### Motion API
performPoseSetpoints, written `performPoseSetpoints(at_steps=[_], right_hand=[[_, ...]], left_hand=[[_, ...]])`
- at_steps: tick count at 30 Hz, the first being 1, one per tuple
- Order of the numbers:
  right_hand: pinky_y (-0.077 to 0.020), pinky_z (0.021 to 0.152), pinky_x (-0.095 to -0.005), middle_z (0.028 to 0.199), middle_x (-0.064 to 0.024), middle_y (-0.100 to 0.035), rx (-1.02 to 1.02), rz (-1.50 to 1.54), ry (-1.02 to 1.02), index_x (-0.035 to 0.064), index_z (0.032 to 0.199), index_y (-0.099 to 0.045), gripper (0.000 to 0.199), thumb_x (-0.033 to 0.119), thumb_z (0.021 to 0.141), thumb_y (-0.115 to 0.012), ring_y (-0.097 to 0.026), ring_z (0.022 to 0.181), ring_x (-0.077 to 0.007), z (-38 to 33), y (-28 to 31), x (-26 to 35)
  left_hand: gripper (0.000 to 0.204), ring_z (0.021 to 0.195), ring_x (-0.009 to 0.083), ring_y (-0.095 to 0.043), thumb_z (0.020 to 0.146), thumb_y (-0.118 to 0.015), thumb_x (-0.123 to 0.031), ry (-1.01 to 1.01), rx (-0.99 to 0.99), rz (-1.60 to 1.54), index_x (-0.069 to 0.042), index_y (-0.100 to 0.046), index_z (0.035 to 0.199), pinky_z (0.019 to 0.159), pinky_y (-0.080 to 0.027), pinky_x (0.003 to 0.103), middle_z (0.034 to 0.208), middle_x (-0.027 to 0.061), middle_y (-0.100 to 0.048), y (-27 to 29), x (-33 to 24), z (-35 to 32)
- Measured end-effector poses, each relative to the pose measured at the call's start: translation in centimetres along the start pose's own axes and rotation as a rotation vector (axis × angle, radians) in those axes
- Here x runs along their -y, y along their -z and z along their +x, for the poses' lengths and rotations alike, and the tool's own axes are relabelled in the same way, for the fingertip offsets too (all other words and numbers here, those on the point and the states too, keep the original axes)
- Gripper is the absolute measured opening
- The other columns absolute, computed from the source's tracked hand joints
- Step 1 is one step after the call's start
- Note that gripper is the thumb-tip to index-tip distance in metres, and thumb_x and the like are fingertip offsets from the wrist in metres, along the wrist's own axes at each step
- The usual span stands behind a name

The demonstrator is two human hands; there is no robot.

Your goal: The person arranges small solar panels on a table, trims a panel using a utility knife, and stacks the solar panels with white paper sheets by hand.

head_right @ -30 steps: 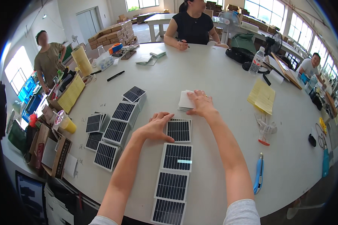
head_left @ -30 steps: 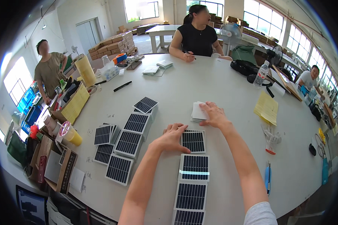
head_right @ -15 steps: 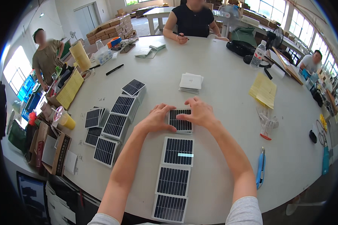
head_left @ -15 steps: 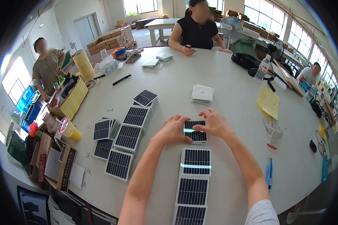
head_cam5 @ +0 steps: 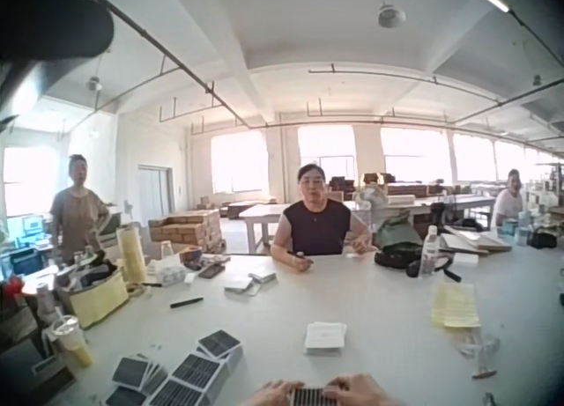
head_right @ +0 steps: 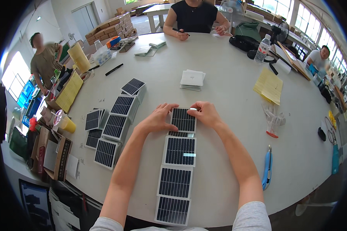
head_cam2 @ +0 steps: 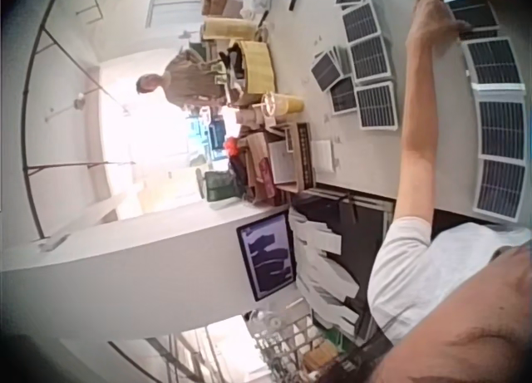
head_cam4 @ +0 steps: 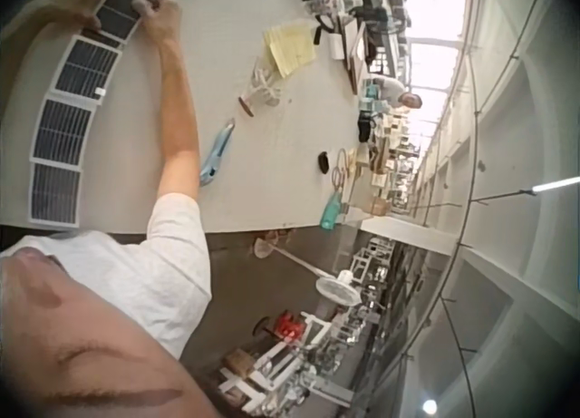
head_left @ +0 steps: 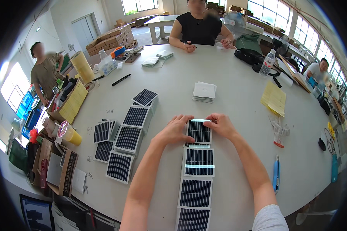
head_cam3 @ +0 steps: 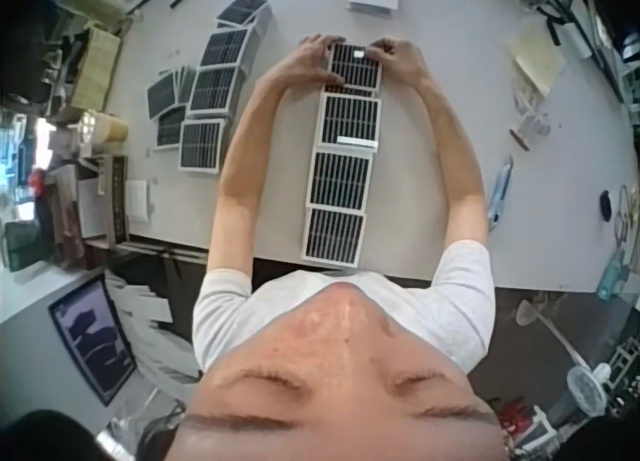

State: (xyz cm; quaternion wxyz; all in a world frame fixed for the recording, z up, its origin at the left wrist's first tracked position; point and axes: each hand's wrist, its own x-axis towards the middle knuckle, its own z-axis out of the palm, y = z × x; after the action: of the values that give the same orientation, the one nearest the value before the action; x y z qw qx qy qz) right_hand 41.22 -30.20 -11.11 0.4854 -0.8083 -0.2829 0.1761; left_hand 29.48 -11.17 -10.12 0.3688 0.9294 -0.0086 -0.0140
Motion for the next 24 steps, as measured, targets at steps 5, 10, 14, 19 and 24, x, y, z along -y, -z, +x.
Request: performPoseSetpoints(at_steps=[5, 10, 14, 19, 24], right_hand=[[-0.0469, 0.054, -0.0233, 0.074, -0.0044, -0.063, -0.218, 0.077, 0.04, 0.0019, 0.089, -0.069, 0.014, 0.014, 0.082, -0.068, -0.055, 0.059, -0.0069, -0.2, 1.9, 1.8], [-0.0474, 0.055, -0.0233, 0.085, -0.0035, -0.061, -0.473, -0.049, 0.423, 0.0026, 0.087, -0.07, 0.008, 0.007, 0.081, -0.068, -0.057, 0.063, -0.0089, 0.3, 0.9, -0.1], [-0.045, 0.058, -0.0239, 0.083, -0.005, -0.061, -0.304, -0.22, 0.439, 0.0019, 0.088, -0.07, 0.01, 0.008, 0.081, -0.067, -0.055, 0.067, -0.0106, 0.0, 1.0, -1.4], [-0.0423, 0.055, -0.0254, 0.073, -0.0032, -0.062, -0.003, -0.083, 0.084, 0.0014, 0.091, -0.067, 0.021, 0.021, 0.09, -0.059, -0.054, 0.062, -0.0118, -0.8, 0.9, 0.1], [-0.041, 0.049, -0.0237, 0.07, -0.0021, -0.06, 0.143, 0.288, -0.088, 0.0012, 0.09, -0.063, 0.021, 0.021, 0.093, -0.055, -0.053, 0.055, -0.009, -0.8, 1.3, 0.5]], left_hand=[[0.09, 0.131, 0.0286, -0.027, 0.057, -0.082, -0.026, 0.047, -0.009, 0.075, -0.012, -0.039, 0.135, 0.109, -0.028, 0.037, 0.138, 0.009, -0.035, 0.8, -0.2, -1.2], [0.089, 0.131, 0.0279, -0.027, 0.056, -0.082, -0.023, 0.021, 0.105, 0.253, -0.017, -0.04, 0.134, 0.11, -0.026, 0.037, 0.137, 0.0072, -0.037, 1.0, -0.6, -1.2], [0.087, 0.129, 0.0281, -0.029, 0.055, -0.082, -0.022, 0.02, 0.068, 0.145, -0.017, -0.042, 0.132, 0.11, -0.026, 0.038, 0.134, 0.0066, -0.04, 1.1, -0.5, -1.2], [0.086, 0.123, 0.0256, -0.035, 0.054, -0.083, -0.021, -0.004, 0.002, 0.04, -0.015, -0.041, 0.129, 0.107, -0.028, 0.037, 0.123, 0.0084, -0.046, 0.8, 0.1, -1.0], [0.071, 0.095, 0.0187, -0.051, 0.064, -0.078, -0.012, -0.008, -0.112, -0.137, -0.013, -0.042, 0.124, 0.087, -0.043, 0.032, 0.097, 0.0068, -0.053, 0.6, 0.2, -0.6]])
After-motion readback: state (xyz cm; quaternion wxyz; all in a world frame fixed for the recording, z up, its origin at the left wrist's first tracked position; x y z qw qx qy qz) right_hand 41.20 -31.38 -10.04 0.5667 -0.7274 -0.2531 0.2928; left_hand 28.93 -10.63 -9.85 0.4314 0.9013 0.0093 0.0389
